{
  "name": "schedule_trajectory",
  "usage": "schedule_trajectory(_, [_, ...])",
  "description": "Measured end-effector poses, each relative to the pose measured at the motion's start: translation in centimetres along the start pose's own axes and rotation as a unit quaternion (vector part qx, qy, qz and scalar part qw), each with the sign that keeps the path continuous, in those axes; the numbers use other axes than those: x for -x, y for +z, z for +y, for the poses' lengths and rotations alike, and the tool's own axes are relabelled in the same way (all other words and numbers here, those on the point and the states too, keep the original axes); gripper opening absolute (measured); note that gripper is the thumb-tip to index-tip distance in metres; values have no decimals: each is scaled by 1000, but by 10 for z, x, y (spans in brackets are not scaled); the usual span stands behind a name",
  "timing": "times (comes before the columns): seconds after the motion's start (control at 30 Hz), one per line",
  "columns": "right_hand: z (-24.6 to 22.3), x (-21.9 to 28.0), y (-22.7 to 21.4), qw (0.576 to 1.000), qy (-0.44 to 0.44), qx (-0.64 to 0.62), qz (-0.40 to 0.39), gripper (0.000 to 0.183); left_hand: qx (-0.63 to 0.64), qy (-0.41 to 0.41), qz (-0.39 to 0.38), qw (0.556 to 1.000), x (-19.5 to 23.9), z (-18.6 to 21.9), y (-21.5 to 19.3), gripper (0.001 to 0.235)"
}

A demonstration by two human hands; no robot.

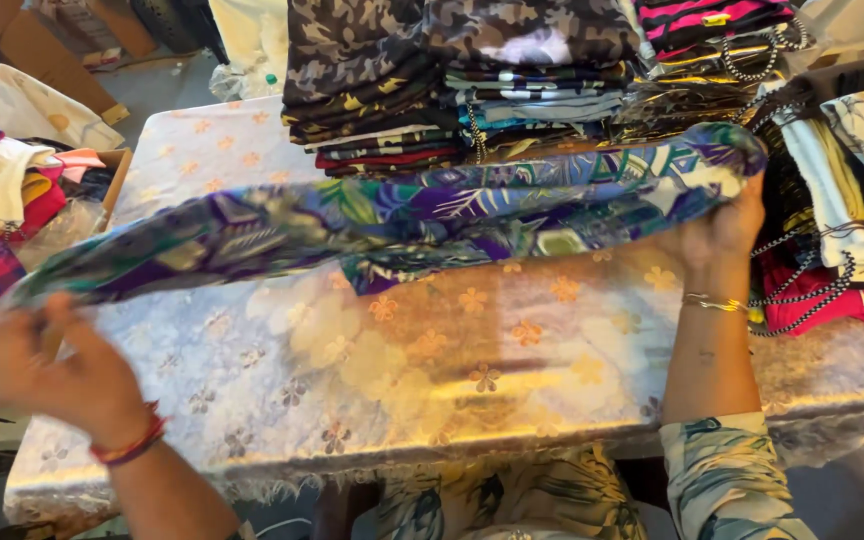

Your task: The person folds several pieces of clothing on a table, including a white cloth, a colorful patterned garment, and a camouflage-patterned item. The person smooths and aligns each item before folding it into a compact shape and placing it on a stack.

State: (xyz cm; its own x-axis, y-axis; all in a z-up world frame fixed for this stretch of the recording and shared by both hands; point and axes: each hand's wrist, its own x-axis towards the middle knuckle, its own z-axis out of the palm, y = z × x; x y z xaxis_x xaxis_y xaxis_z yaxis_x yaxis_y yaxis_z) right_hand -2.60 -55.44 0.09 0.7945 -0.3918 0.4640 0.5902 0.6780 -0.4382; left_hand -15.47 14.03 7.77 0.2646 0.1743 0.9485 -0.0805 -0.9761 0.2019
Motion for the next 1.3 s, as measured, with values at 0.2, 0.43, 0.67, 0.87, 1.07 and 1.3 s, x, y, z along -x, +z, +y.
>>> schedule_trajectory(0.2, [-42, 2, 7, 986, -14, -13, -164, 18, 145, -29, 89, 985, -17, -15, -20, 36])
schedule_trajectory(0.43, [-55, -72, 3, 967, -126, 195, -102, 15, 5, -119, -8, 993, -87, -37, 53, 35])
schedule_trajectory(0.67, [14, -41, 63, 426, -281, 854, -104, 41, -116, 137, -232, 956, -12, 19, 129, 36])
schedule_trajectory(0.87, [120, 103, 161, 578, -29, 650, -493, 36, 212, 135, -399, 882, 61, 130, 135, 31])
schedule_trajectory(1.07, [189, 152, 142, 518, 16, 635, -573, 32, 363, 83, -462, 805, 108, 138, 168, 36])
schedule_trajectory(1.3, [164, 73, 54, 876, 69, 358, -317, 16, 376, 146, -408, 819, 92, 161, 148, 70])
